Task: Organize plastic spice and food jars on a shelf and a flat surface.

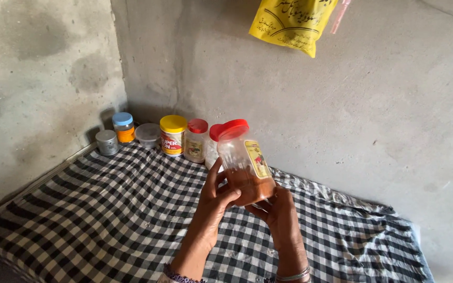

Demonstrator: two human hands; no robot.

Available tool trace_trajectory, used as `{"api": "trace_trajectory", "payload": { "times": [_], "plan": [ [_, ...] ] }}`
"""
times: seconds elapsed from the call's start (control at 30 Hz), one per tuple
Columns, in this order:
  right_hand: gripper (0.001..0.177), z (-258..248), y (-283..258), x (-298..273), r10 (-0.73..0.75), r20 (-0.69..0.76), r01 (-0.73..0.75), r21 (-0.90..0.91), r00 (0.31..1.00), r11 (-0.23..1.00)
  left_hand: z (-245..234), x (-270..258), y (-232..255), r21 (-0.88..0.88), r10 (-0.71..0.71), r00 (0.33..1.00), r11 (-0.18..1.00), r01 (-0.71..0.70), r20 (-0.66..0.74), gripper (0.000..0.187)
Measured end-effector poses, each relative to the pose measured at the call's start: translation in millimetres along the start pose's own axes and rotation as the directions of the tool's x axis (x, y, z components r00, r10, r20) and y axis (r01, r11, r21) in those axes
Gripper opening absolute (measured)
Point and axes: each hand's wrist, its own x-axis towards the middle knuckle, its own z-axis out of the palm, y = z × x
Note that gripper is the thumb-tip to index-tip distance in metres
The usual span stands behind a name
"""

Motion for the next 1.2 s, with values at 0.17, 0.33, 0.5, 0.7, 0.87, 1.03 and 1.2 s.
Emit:
{"api": "trace_trajectory", "payload": {
  "times": [0.17,0.33,0.5,0.7,0.87,1.03,1.2],
  "plan": [
    [0.061,-1,11,7,-0.024,0.035,0.026,-0.042,0.999,0.999,-2,-3,6,0.009,0.030,0.999,0.999,-0.030,0.010,0.100],
    [0.053,11,4,0,-0.014,-0.024,0.011,-0.112,1.000,0.994,5,-6,8,0.038,0.077,0.994,0.996,-0.081,0.080,0.096],
    [0.050,8,4,1,-0.007,-0.063,0.001,-0.085,0.998,0.996,2,3,-14,0.012,0.104,0.991,0.994,-0.105,0.087,0.087],
    [0.050,-10,22,13,-0.007,-0.028,0.006,-0.015,1.000,1.000,-8,28,-59,0.090,0.074,0.997,0.993,-0.072,-0.015,0.075],
    [0.053,-24,44,23,0.075,-0.093,-0.076,-0.016,0.993,0.997,-17,40,-91,0.072,-0.026,0.994,0.997,0.034,-0.108,0.082],
    [0.058,-34,59,30,0.139,-0.118,-0.141,-0.011,0.983,0.990,-20,46,-101,0.024,-0.264,0.947,0.962,0.272,-0.183,0.069],
    [0.062,-37,66,37,0.216,-0.165,-0.231,-0.079,0.962,0.970,-28,60,-126,-0.017,-0.285,0.940,0.958,0.287,-0.186,0.066]
  ]
}}
